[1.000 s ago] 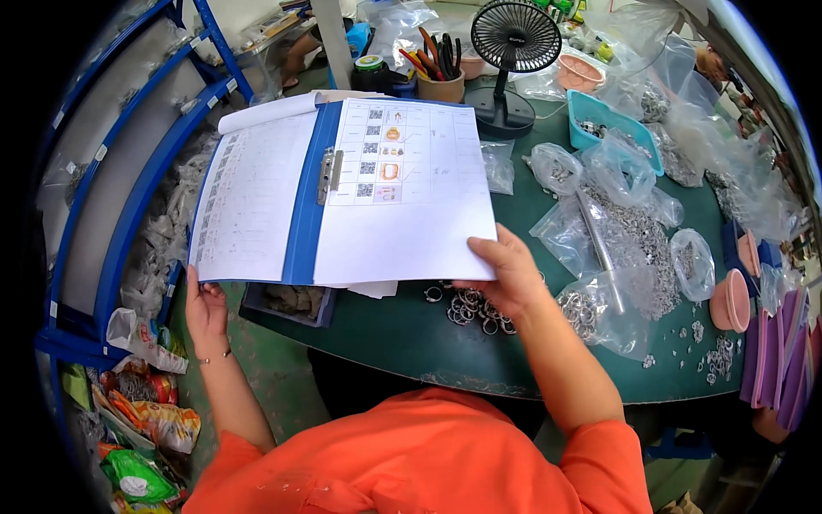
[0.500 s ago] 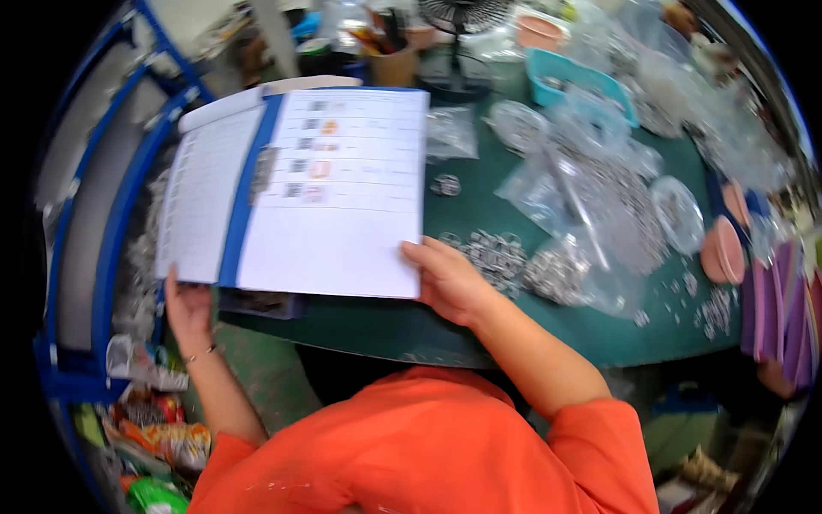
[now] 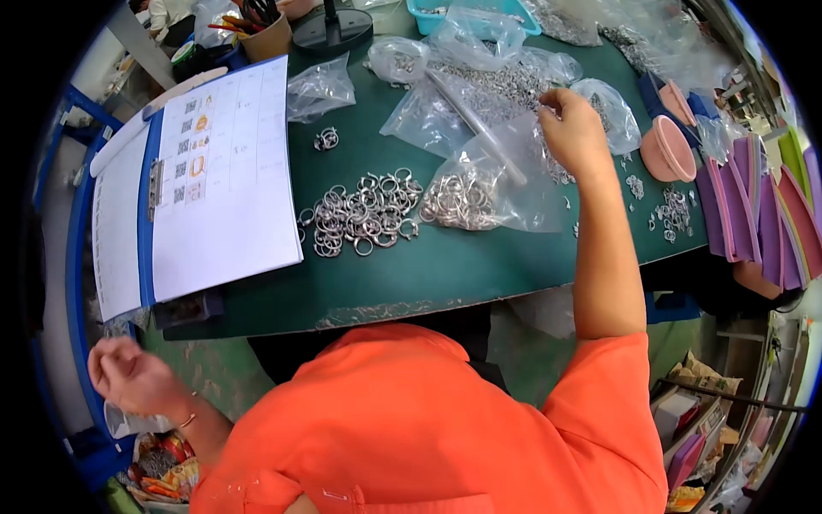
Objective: The person views a catalog of ring styles, selects individual metal rings from a pile on the desk, and places them onto a metal ring sizer to check their size.
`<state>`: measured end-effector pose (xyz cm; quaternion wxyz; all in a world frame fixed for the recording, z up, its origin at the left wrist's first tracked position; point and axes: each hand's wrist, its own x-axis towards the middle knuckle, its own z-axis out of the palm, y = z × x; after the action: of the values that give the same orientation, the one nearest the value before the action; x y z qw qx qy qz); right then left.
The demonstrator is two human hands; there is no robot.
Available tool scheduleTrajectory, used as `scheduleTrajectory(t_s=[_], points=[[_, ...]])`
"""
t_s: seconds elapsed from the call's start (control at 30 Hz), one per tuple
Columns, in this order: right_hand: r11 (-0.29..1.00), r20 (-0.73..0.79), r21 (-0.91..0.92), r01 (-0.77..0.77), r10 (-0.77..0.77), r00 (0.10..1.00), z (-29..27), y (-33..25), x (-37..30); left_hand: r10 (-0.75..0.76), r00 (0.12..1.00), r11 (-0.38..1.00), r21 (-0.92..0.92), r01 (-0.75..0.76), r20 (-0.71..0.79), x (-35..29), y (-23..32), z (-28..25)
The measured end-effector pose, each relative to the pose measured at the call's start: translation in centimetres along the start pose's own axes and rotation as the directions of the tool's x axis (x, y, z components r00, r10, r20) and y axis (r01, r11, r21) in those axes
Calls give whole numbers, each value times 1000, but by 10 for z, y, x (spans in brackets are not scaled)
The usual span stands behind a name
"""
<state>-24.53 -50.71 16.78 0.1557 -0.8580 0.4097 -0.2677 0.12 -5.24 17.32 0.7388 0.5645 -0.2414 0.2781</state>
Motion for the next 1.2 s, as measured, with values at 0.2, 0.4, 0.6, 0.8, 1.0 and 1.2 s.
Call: scheduleTrajectory(t_s=[0.2, 0.4, 0.6, 0.8, 1.0, 1.2], points=[[685, 347, 684, -249, -6, 938, 6, -8, -27, 40, 259, 971, 23, -236, 965, -85, 5, 109], [731, 233, 675, -97, -86, 969, 15, -7, -71, -47, 169, 953, 95, -287, 984, -122, -27, 120], [932, -254, -54, 357, -359, 898, -17, -6, -63, -297, 320, 801, 417, -430, 900, -137, -31, 123], [674, 51, 422, 606, -685, 726, 59, -89, -82, -368, 446, 800, 523, -295, 816, -136, -54, 139], [680, 334, 352, 643, -733, 592, 119, -68, -75, -264, 254, 835, 352, -423, 931, -129, -63, 153], [734, 392, 324, 597, -678, 622, 85, -42, -105, -142, 64, 916, 156, -370, 988, -144, -42, 164]])
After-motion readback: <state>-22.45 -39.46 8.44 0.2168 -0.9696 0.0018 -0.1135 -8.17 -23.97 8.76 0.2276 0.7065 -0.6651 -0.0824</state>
